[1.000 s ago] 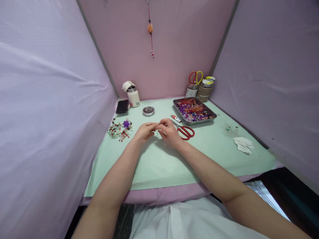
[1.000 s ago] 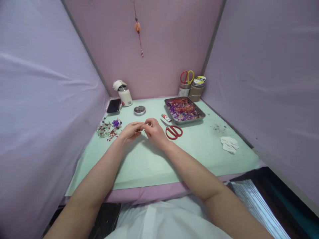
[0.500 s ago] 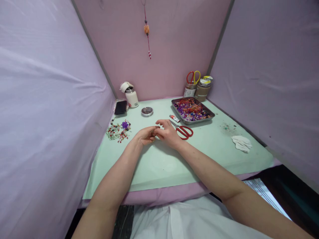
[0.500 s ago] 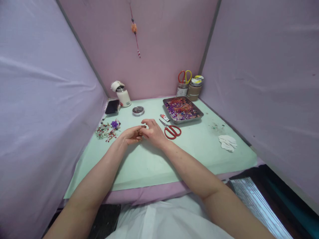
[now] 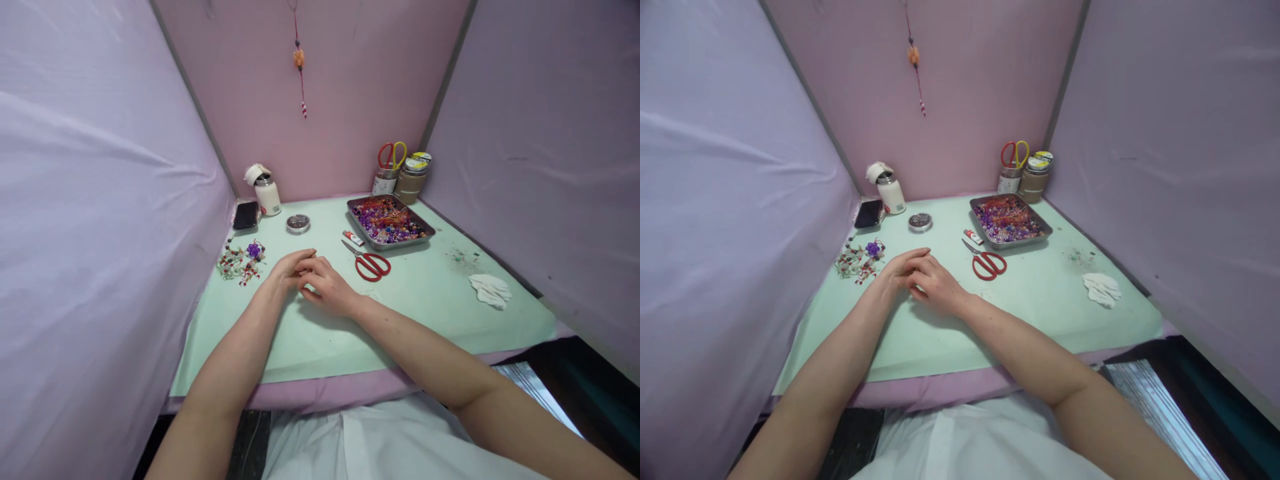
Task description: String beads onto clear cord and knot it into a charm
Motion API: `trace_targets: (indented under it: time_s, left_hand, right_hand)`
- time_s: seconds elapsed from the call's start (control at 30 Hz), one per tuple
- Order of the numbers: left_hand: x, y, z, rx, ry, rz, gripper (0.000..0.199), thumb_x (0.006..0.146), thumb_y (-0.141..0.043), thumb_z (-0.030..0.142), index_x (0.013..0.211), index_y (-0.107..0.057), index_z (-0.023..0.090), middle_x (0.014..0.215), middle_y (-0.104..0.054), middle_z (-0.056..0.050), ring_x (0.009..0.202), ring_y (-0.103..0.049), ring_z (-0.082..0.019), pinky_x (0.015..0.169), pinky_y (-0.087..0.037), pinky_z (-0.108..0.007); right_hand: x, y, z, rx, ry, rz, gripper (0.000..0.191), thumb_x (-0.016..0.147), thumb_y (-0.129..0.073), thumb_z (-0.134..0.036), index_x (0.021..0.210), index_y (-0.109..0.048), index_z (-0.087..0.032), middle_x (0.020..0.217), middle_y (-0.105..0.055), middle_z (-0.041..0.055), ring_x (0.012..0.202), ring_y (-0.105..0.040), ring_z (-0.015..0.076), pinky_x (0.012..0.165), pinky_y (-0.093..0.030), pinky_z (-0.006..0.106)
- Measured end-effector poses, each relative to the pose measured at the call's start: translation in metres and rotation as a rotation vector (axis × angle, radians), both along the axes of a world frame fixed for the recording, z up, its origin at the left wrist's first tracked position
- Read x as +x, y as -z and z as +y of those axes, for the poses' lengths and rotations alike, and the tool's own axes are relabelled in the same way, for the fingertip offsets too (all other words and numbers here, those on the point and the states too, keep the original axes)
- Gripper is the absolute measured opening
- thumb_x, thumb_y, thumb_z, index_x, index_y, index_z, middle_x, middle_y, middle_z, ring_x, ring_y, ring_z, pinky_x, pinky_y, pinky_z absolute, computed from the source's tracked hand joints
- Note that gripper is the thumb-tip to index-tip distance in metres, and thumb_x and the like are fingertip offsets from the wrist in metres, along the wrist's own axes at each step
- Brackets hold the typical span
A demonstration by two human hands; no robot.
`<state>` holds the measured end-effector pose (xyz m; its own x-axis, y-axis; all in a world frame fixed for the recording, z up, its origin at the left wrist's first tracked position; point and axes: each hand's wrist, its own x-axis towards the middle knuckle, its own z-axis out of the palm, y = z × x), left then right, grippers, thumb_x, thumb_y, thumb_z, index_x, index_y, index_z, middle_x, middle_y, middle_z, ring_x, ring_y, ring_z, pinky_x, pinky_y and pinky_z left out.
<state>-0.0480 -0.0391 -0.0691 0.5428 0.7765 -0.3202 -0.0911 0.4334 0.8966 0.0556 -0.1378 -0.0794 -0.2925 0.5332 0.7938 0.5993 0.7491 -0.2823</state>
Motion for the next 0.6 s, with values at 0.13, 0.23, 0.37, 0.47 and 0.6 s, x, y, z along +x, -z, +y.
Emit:
trace_targets:
  time_s: [0.13, 0.23, 0.37, 0.47, 0.6]
  left_hand:
    - [0.0, -0.003, 0.001, -0.121, -0.012, -0.01, 0.024, 0.068, -0.075, 0.026, 0.061, -0.056, 0.016, 0.055, -0.052, 0.001, 0.048, -0.046, -0.008, 0.044, -0.036, -0.022]
    - [0.0, -0.001, 0.004, -0.153, -0.054, -0.008, 0.021, 0.069, -0.075, 0.025, 0.062, -0.057, 0.015, 0.056, -0.053, 0.002, 0.047, -0.047, -0.007, 0.045, -0.037, -0.021]
    - [-0.003, 0.005, 0.01, -0.16, -0.087, 0.024, 0.023, 0.068, -0.076, 0.03, 0.063, -0.059, 0.015, 0.049, -0.046, 0.004, 0.042, -0.041, -0.006, 0.043, -0.034, -0.022]
    - [-0.004, 0.008, 0.012, -0.141, -0.088, 0.044, 0.027, 0.065, -0.078, 0.034, 0.062, -0.059, 0.016, 0.046, -0.042, 0.005, 0.041, -0.039, -0.007, 0.041, -0.032, -0.023]
    - [-0.002, 0.009, 0.01, -0.042, -0.118, 0.047, 0.031, 0.059, -0.081, 0.036, 0.061, -0.058, 0.016, 0.047, -0.045, 0.004, 0.042, -0.04, -0.007, 0.041, -0.031, -0.023]
  right_hand:
    - [-0.004, -0.002, -0.004, -0.007, -0.016, 0.01, 0.007, 0.087, -0.056, -0.015, 0.084, -0.059, -0.022, 0.102, -0.06, 0.0089, 0.098, -0.053, 0.0207, 0.086, -0.049, 0.04]
    - [-0.003, -0.003, -0.005, -0.046, -0.051, 0.018, 0.006, 0.086, -0.056, -0.018, 0.083, -0.058, -0.023, 0.098, -0.06, 0.008, 0.093, -0.054, 0.0202, 0.084, -0.049, 0.04]
    - [-0.004, -0.005, -0.009, -0.048, -0.126, 0.046, 0.006, 0.086, -0.056, -0.019, 0.083, -0.058, -0.023, 0.096, -0.06, 0.0077, 0.092, -0.054, 0.0195, 0.082, -0.05, 0.037]
    - [-0.006, -0.007, -0.012, -0.081, -0.154, 0.065, 0.005, 0.086, -0.056, -0.021, 0.083, -0.058, -0.023, 0.096, -0.06, 0.0078, 0.09, -0.055, 0.0195, 0.082, -0.05, 0.037]
    - [-0.007, -0.007, -0.013, -0.153, -0.16, 0.135, 0.004, 0.084, -0.057, -0.022, 0.08, -0.057, -0.023, 0.098, -0.059, 0.0077, 0.093, -0.056, 0.0197, 0.084, -0.05, 0.037]
